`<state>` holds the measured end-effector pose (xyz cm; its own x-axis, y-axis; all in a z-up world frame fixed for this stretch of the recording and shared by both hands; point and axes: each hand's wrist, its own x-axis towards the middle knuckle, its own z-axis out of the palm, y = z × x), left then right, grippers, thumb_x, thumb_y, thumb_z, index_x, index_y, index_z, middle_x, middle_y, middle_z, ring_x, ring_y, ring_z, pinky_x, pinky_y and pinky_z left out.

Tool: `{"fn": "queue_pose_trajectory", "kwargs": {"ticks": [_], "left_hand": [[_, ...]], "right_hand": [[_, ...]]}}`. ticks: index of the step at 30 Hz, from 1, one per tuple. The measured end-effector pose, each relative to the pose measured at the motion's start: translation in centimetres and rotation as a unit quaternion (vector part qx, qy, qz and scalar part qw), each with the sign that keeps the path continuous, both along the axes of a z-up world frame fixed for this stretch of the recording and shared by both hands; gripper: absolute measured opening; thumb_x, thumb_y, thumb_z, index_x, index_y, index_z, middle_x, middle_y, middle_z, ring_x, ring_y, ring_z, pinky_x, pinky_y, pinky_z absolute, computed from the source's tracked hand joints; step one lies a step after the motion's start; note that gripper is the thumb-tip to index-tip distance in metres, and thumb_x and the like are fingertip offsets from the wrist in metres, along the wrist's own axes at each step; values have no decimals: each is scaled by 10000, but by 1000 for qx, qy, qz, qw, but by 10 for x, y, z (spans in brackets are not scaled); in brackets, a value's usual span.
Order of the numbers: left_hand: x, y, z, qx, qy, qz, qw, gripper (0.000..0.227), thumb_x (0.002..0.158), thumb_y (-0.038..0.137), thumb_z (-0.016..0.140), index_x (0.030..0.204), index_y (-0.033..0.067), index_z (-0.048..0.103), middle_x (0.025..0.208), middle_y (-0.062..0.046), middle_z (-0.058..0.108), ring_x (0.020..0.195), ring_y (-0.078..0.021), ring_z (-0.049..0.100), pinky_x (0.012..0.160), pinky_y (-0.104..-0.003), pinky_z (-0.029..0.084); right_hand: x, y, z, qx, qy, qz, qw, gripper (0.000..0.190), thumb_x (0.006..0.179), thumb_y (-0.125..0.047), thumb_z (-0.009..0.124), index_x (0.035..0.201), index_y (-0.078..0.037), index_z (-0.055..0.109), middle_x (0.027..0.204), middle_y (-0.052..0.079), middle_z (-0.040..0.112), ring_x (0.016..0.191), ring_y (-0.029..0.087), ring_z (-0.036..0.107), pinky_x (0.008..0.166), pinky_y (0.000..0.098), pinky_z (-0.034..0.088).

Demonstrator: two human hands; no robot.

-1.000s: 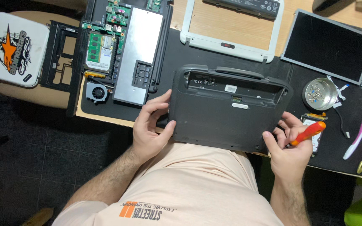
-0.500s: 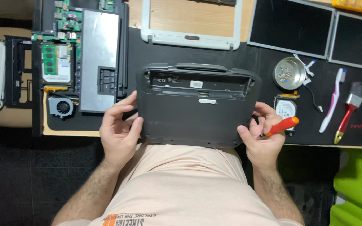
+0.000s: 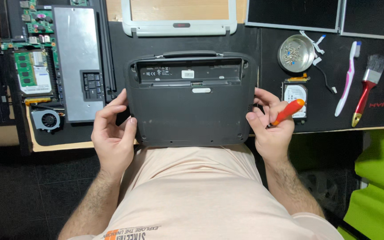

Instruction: The person uses a screwdriver to fasten screws into the bottom case of a laptop. They then flip the laptop over and continue to fasten screws into the top case, securing the internal components.

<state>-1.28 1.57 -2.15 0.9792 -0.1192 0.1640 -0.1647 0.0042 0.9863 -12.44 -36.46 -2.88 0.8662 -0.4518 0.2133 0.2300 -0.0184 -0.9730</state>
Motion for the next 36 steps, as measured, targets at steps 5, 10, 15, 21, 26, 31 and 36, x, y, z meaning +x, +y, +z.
{"fn": "queue_pose_trajectory", "kwargs": {"ticks": [5, 10, 15, 21, 26, 31, 36], "left_hand": [[-2, -2, 0, -7, 6, -6, 1000, 369, 1093, -189, 757, 1382, -34, 590, 1771, -358, 620, 1643, -433, 658, 1181, -507, 714], [-4, -4, -1, -37, 5, -1, 999, 394, 1067, -176, 796, 1373, -33, 594, 1776, -361, 617, 1646, -422, 657, 1207, -532, 707], [-6, -4, -5, -125, 44, 26, 991, 529, 1024, -91, 870, 1458, -2, 580, 1772, -336, 634, 1584, -324, 707, 1214, -435, 714], [-7, 3, -32, -235, 117, 20, 965, 833, 923, 34, 940, 1647, -123, 559, 1602, -339, 731, 1425, -326, 786, 1164, -425, 741], [-13, -10, 21, -282, 106, 14, 953, 924, 920, 280, 945, 1662, -142, 593, 1524, -355, 762, 1346, -308, 782, 1084, -434, 766], [-12, -19, 43, -300, 42, -45, 952, 1254, 935, 761, 874, 1749, -123, 514, 1634, -376, 692, 1495, -361, 682, 1211, -538, 690], [-10, -38, 53, -201, -130, -163, 957, 1224, 1046, 893, 791, 1833, 13, 468, 1958, -251, 348, 1862, -385, 266, 1542, -560, 303]], "right_hand": [[4, 4, 3, 7, 10, -1, 1000, 486, 1108, 30, 842, 1042, -165, 402, 1614, 328, 687, 1379, 365, 755, 1128, 476, 667], [6, 3, 0, 5, 29, 3, 1000, 501, 1086, 81, 842, 1035, -139, 394, 1618, 351, 684, 1385, 388, 758, 1152, 507, 676], [7, 5, -3, -13, 53, 5, 999, 491, 1078, 92, 840, 1044, -117, 397, 1647, 366, 669, 1422, 410, 748, 1185, 537, 676], [11, 14, 8, 4, 96, 23, 995, 486, 1073, 82, 835, 1072, -97, 382, 1700, 344, 689, 1453, 407, 781, 1195, 492, 694], [6, 23, -3, -22, 142, 24, 989, 512, 1027, 47, 892, 1108, -76, 401, 1700, 322, 714, 1471, 380, 767, 1206, 516, 677], [9, 42, -11, -15, 166, 58, 984, 528, 1005, -11, 944, 1114, -61, 430, 1688, 327, 732, 1468, 382, 778, 1161, 496, 707], [22, 57, 7, 36, 164, 114, 979, 500, 1013, -1, 926, 1082, -57, 434, 1679, 343, 742, 1419, 340, 814, 1163, 461, 726]]}}
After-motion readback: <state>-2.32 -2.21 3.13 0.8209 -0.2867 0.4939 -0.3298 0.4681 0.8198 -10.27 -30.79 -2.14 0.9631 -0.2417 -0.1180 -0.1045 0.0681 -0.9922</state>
